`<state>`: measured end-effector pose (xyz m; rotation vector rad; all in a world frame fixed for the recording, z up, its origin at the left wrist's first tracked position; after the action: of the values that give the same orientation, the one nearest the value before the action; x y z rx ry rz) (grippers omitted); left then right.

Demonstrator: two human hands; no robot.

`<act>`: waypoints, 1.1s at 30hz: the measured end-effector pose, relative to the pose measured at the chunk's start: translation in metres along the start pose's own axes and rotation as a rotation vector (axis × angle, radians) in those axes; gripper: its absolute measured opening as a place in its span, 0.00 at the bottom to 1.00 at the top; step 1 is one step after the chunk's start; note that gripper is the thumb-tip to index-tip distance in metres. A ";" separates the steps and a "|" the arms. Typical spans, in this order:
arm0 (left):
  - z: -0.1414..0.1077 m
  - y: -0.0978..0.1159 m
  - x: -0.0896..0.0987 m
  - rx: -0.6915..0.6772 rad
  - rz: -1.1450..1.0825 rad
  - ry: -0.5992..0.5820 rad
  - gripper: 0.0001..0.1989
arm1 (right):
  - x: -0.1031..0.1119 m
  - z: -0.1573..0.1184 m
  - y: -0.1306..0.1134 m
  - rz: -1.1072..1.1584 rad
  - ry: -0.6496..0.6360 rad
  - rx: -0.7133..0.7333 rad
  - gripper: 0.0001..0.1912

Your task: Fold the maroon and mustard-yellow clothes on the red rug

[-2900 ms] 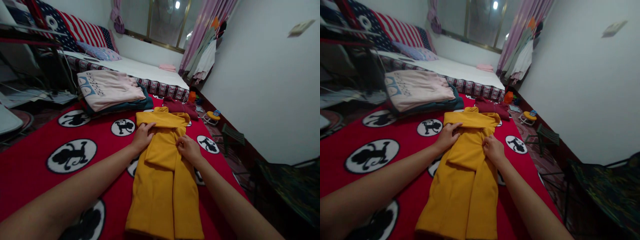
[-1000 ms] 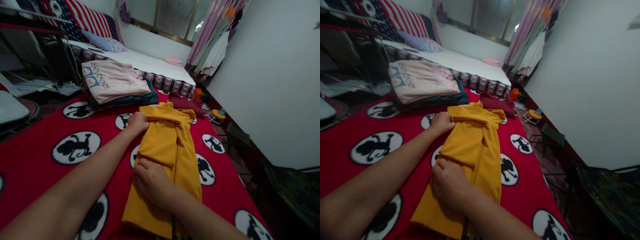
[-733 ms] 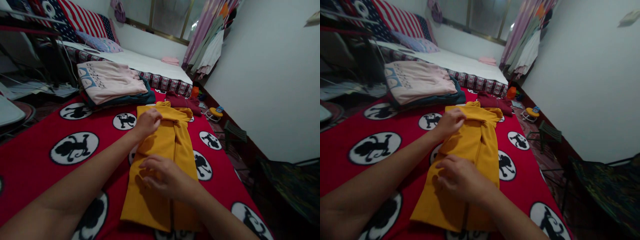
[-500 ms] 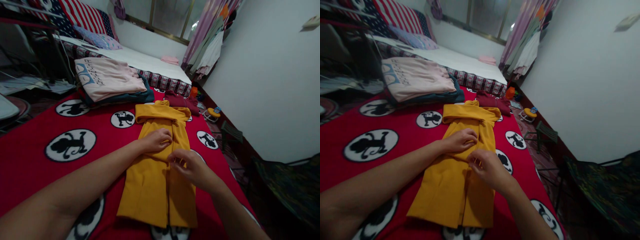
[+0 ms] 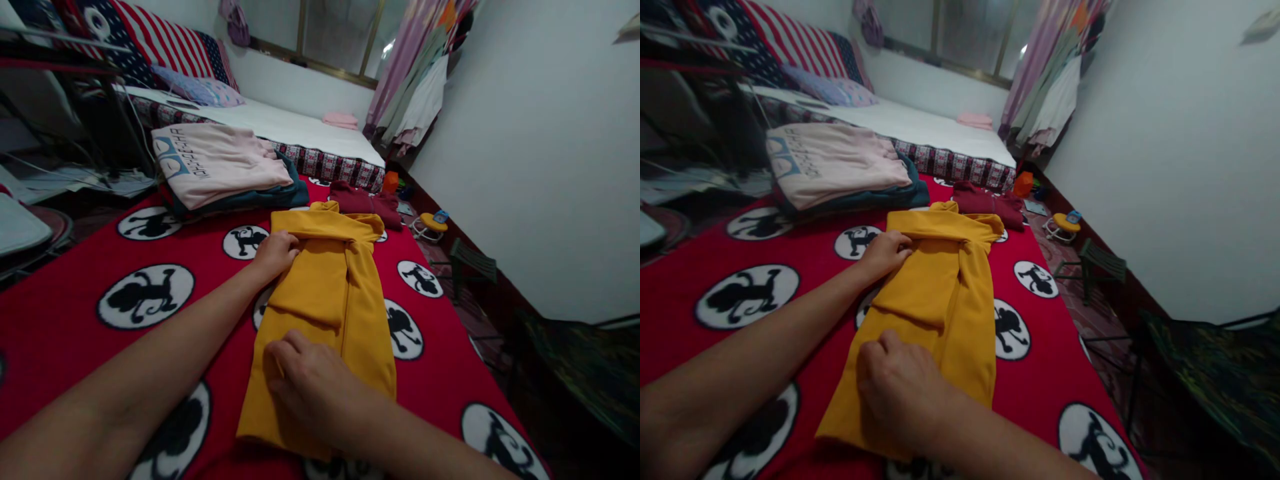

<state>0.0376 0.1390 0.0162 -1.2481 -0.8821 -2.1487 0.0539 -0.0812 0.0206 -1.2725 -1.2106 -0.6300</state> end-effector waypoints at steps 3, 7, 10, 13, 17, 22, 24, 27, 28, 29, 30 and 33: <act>0.001 -0.003 -0.002 0.011 -0.017 -0.080 0.12 | -0.015 0.011 -0.013 -0.185 0.003 0.068 0.06; 0.002 0.001 -0.003 0.029 0.033 -0.115 0.13 | -0.027 0.020 -0.025 -0.295 -0.002 0.152 0.06; 0.002 0.003 0.003 0.032 0.062 -0.093 0.13 | -0.016 0.024 -0.030 -0.286 0.047 0.173 0.06; 0.002 -0.005 0.020 0.073 0.057 -0.032 0.13 | 0.004 0.025 -0.035 -0.216 0.143 0.158 0.07; -0.001 -0.024 0.039 0.177 0.079 0.045 0.11 | 0.007 0.028 -0.036 -0.155 0.149 0.170 0.08; -0.004 -0.022 0.035 0.193 0.164 -0.028 0.09 | -0.007 0.027 -0.029 -0.158 0.051 0.179 0.06; -0.002 -0.006 0.047 0.104 0.155 0.111 0.10 | -0.002 0.022 -0.025 -0.127 0.044 0.165 0.05; 0.004 0.021 0.052 -0.133 -0.004 0.226 0.13 | 0.003 0.012 -0.019 -0.107 0.066 0.150 0.05; 0.006 0.029 0.046 -0.218 -0.082 0.187 0.13 | 0.002 0.009 -0.017 -0.115 0.069 0.156 0.06; 0.008 0.036 0.037 -0.292 -0.159 0.126 0.14 | 0.000 0.005 -0.016 -0.125 0.064 0.168 0.07; 0.008 0.042 0.027 -0.353 -0.223 0.064 0.14 | -0.003 0.001 -0.015 -0.136 0.054 0.181 0.07; 0.001 0.053 0.003 -0.470 -0.291 -0.065 0.13 | -0.006 -0.007 -0.013 -0.149 0.006 0.189 0.07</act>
<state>0.0738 0.1040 0.0345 -1.4912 -0.6309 -2.6687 0.0427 -0.0920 0.0206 -1.0287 -1.3357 -0.6103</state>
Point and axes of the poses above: each hand's wrist, its own z-axis towards the middle knuckle, its own x-axis out of the back of the hand, y = z × x, the point moved 9 cm from there along z, towards the middle knuckle, and after that the axes turned 11 degrees about -x, right-handed, at the moved point
